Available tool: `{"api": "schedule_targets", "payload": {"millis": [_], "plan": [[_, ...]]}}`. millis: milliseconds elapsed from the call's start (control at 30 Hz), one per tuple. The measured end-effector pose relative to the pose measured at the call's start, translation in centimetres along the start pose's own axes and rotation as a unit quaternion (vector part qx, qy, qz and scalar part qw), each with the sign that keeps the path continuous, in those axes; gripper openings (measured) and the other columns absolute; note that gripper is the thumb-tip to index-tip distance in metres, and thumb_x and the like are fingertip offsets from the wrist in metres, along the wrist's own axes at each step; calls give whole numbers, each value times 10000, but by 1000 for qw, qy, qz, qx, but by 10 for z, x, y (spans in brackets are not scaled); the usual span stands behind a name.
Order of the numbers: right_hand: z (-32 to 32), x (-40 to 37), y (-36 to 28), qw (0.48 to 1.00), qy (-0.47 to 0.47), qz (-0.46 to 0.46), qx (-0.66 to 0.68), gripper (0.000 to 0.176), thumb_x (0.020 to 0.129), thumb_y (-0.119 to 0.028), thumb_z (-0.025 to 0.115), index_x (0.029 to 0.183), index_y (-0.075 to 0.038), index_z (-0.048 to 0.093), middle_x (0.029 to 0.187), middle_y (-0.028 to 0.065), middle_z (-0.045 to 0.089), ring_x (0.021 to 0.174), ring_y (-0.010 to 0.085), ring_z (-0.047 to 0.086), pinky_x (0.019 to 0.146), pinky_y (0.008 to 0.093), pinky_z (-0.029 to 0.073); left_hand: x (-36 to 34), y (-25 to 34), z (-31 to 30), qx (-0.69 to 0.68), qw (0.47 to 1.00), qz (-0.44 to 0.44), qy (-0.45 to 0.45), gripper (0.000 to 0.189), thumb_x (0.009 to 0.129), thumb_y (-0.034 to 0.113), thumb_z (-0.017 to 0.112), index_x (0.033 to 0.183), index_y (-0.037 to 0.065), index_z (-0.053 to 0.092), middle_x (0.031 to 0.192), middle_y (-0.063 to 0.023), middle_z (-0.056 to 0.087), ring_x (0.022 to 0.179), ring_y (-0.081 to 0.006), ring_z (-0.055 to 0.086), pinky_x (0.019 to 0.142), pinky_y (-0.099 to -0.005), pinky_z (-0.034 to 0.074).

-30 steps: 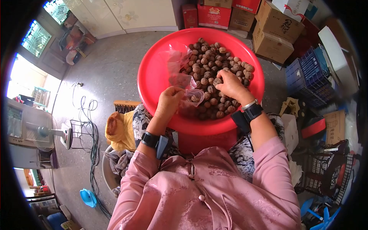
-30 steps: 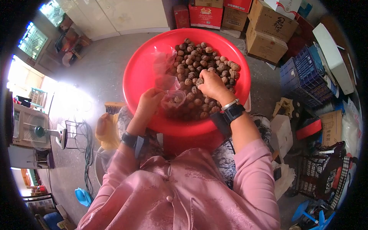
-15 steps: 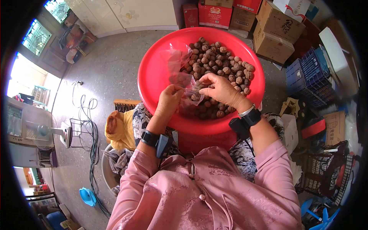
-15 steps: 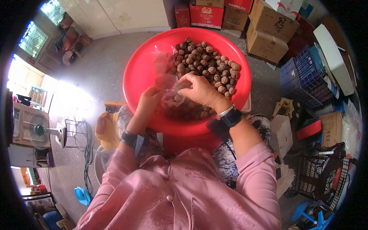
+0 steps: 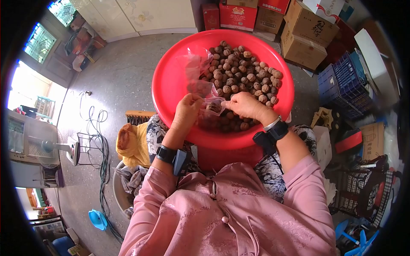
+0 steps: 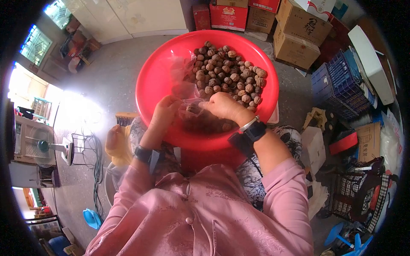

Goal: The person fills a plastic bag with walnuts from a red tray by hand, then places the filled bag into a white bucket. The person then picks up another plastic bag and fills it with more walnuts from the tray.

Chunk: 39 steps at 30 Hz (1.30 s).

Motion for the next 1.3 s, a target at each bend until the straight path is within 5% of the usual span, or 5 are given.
{"api": "schedule_targets", "payload": {"millis": [133,433,1067,1133,1300], "plan": [[20,11,7,998,17,-41,-33,296,857,-284,619,799,-4,695,788,202,678,760,334,673,731,415,508,-1,3,1,6,1000,-2,0,146,961,161,559,985,18,580,690,-31,550,459,-104,468,382,-246,378],[16,-2,-3,977,62,-205,12,131,850,-125,607,831,-10,665,694,121,653,635,161,610,609,336,483,5,-2,-3,130,990,-7,47,281,856,253,708,895,3,588,641,-59,598,527,-151,584,440,-284,454],[11,-6,3,985,68,-160,-7,149,825,-151,600,849,-24,675,797,175,684,781,317,679,719,392,519,7,-9,-4,34,997,-8,64,197,911,142,579,1016,-22,611,718,-77,619,482,-141,547,411,-281,432],[11,-6,3,970,80,-231,3,121,863,-124,627,840,-8,650,706,102,648,642,151,609,614,335,487,9,-12,-4,56,997,4,62,198,912,147,578,1012,-21,610,713,-76,615,482,-139,542,413,-279,433],[-43,-12,7,977,172,-123,13,142,866,-157,667,838,-20,645,693,77,643,638,144,616,625,313,503,11,-18,-4,48,997,26,56,187,911,150,581,993,-15,608,702,-68,604,489,-133,542,415,-277,433]]}}
Point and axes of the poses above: each hand's wrist, its own x-axis towards the middle knuckle, its own z-axis out of the palm, y = z × x, the point moved 2 cm from there along x, towards the middle knuckle
